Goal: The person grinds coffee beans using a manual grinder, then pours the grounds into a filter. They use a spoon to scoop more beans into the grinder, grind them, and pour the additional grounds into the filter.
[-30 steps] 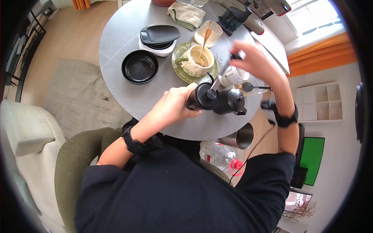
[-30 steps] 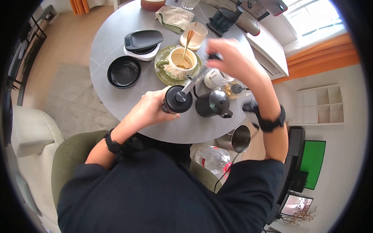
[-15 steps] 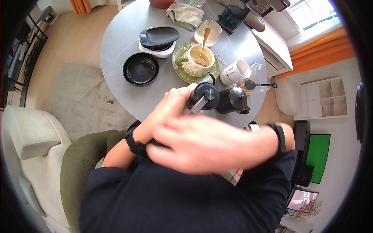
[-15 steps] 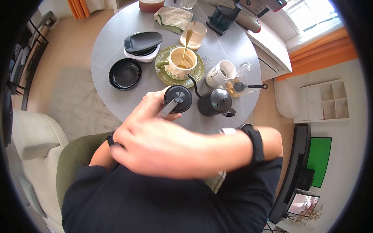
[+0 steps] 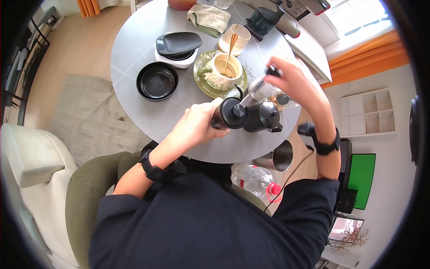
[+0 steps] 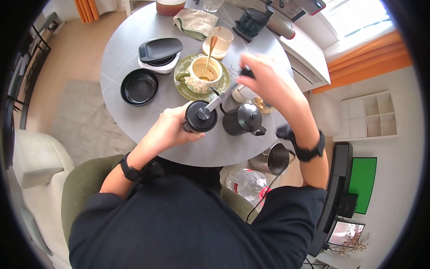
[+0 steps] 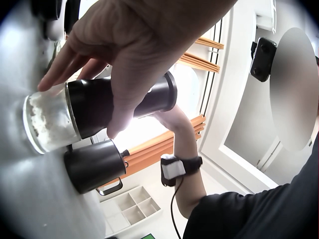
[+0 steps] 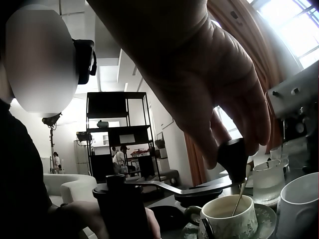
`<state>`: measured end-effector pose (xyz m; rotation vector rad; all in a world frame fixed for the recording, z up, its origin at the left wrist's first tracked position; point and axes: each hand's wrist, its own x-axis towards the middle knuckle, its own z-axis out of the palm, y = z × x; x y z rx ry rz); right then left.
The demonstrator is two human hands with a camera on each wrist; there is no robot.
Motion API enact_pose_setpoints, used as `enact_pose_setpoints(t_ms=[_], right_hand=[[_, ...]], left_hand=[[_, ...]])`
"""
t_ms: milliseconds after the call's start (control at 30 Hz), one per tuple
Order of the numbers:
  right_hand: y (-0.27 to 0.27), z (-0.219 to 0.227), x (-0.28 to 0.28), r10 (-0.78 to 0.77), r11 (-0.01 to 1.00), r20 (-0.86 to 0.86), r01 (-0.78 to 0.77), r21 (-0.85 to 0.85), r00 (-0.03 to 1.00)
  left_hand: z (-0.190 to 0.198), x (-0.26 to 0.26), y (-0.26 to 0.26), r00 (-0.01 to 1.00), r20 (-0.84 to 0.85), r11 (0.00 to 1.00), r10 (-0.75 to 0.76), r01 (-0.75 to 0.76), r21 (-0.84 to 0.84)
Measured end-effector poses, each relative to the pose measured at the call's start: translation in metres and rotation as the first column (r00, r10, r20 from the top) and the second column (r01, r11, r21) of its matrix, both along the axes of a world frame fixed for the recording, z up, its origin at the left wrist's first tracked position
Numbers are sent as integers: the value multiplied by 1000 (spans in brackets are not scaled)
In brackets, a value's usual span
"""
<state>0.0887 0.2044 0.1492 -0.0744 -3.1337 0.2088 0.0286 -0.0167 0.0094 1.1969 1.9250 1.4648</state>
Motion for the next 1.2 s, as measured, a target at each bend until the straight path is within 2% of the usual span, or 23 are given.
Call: enact_pose_setpoints(t_ms=[67, 133, 200, 267, 333, 400, 433, 467, 500, 533, 567, 600, 667, 700, 733, 800, 867, 933, 1000, 1067, 1133, 1200], right_hand=[[-8, 14, 39, -20, 998, 107, 13, 59, 994], [-27, 16, 81, -32, 992, 141, 15, 124, 989], [-57, 25, 107, -6, 992, 251, -26, 121, 968], [-88, 32, 115, 167, 979, 288, -194, 65, 943], [-107, 34, 102, 466, 883, 330, -457, -110, 821], [-134, 21, 84, 643, 766, 145, -636, -100, 752], [-144, 9, 72, 684, 730, 32, -683, -31, 729], [-152, -1, 58, 722, 692, -78, -721, 44, 688], [-157, -5, 38, 753, 656, -83, -735, 170, 653], [-159, -6, 14, 760, 645, -83, -733, 215, 645], [-161, -7, -10, 767, 634, -84, -729, 261, 637], [-160, -6, -34, 748, 658, -84, -718, 230, 658], [-144, -7, -77, 632, 747, 4, -610, 266, 775], [-128, -9, -94, 571, 800, -8, -554, 229, 821], [-108, -11, -102, 506, 848, -16, -494, 193, 862], [-69, -10, -100, 433, 887, -104, -402, 226, 895], [-34, -13, -81, 291, 928, -109, -253, 275, 950], [-8, -11, -51, 127, 979, -77, -112, 172, 989], [5, -4, -12, 163, 985, -122, -154, 78, 979], [2, 10, 25, 62, 986, 59, -71, 154, 996], [-18, 20, 59, 0, 992, 136, -17, 124, 991], [-46, 31, 83, 21, 991, 292, -59, 124, 956]], left_hand=[[-2, 1, 0, 1000, 10, 1000, -3, 3, 4], [-2, 1, 0, 999, 31, 1000, -10, 10, -1], [-2, 0, 0, 1000, 21, 1000, -15, 15, -8], [-2, 0, 0, 1000, 25, 1000, -16, 16, -5], [-1, 1, 0, 999, 42, 1000, -13, 13, 5], [0, 1, 1, 1000, 2, 999, 7, -7, -39], [1, 0, 1, 1000, -19, 998, 19, -20, -60], [4, -1, 0, 999, 32, 999, -14, 16, -52], [8, -3, -2, 995, 85, 998, -46, 50, -40], [9, -4, -4, 987, 141, 996, -78, 83, -28], [3, -3, -3, 999, 26, 998, -47, 46, 31], [-10, -1, -1, 996, -88, 995, -10, 18, 93], [-29, 2, 3, 949, -306, 974, 80, -9, 225], [-19, 3, 1, 994, -101, 998, 52, -49, 28], [-13, 3, 1, 995, -85, 999, 43, -43, 10], [-5, 2, 2, 998, -51, 999, 31, -32, -17], [-5, 2, 2, 999, -38, 999, 39, -38, 12], [2, 2, -1, 999, -12, 999, 33, -34, -4], [3, 1, -1, 1000, 19, 1000, 16, -15, -11], [2, 1, -1, 1000, 24, 1000, 10, -9, -23], [1, 1, 0, 1000, 1, 999, 16, -16, -39], [-1, 1, 0, 1000, -9, 999, 18, -18, -41]])
